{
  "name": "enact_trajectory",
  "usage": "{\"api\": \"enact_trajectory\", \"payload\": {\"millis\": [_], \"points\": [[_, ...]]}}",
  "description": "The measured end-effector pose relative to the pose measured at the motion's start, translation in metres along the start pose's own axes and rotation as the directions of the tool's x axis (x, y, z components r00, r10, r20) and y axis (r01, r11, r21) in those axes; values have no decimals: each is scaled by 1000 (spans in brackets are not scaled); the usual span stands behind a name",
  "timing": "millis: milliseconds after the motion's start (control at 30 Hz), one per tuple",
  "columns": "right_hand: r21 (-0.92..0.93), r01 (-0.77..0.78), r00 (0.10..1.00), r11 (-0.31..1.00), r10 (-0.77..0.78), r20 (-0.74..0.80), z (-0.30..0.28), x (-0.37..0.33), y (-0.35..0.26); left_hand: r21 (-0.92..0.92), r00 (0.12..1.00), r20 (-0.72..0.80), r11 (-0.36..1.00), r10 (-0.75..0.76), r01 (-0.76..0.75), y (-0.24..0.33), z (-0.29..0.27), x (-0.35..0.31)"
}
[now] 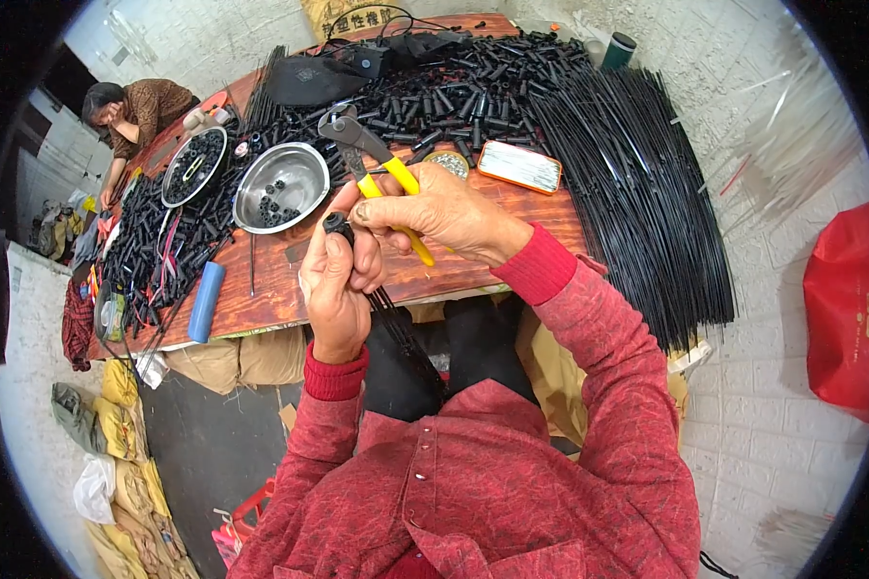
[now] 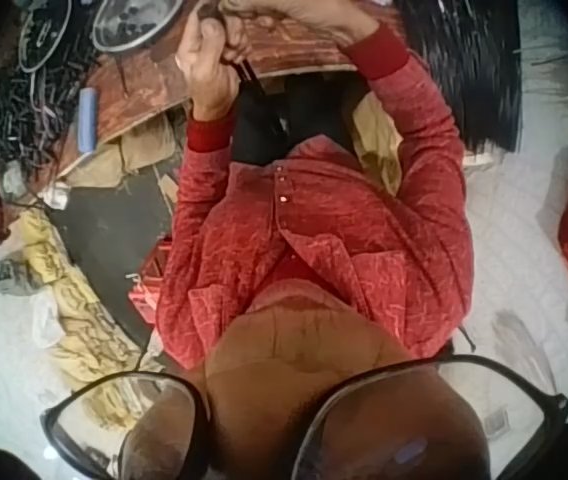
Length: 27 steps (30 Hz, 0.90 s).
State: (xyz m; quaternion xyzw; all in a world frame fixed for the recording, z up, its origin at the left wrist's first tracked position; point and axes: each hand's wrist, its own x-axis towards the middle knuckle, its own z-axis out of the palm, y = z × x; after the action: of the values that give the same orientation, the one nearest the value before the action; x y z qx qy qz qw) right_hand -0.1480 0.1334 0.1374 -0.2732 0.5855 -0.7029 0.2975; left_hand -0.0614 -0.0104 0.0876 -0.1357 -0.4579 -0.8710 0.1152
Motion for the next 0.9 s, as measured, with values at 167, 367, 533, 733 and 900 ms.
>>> {"api": "enact_trajectory", "payload": {"millis": [167, 367, 533, 733, 900], "points": [[0, -20, 1000, 1000, 20, 15, 2, -2, -4, 13, 1000, -6, 1000, -6, 6, 1, 0, 0], [38, -1, 1000, 999, 0, 17, 1, -1, 1, 23, 1000, -10, 1000, -10, 10, 0, 1, 0], [47, -10, 1000, 999, 9, 24, 2, 0, 0, -35, 1000, 0, 999, -31, 31, 0, -2, 0], [28, -3, 1000, 1000, 3, 18, 2, 0, 3, -72, 999, 8, 996, -51, 51, 2, -2, 0], [15, -5, 1000, 1000, 4, 15, 2, 0, 4, -42, 999, 9, 998, -36, 36, 1, -3, -1]]}}
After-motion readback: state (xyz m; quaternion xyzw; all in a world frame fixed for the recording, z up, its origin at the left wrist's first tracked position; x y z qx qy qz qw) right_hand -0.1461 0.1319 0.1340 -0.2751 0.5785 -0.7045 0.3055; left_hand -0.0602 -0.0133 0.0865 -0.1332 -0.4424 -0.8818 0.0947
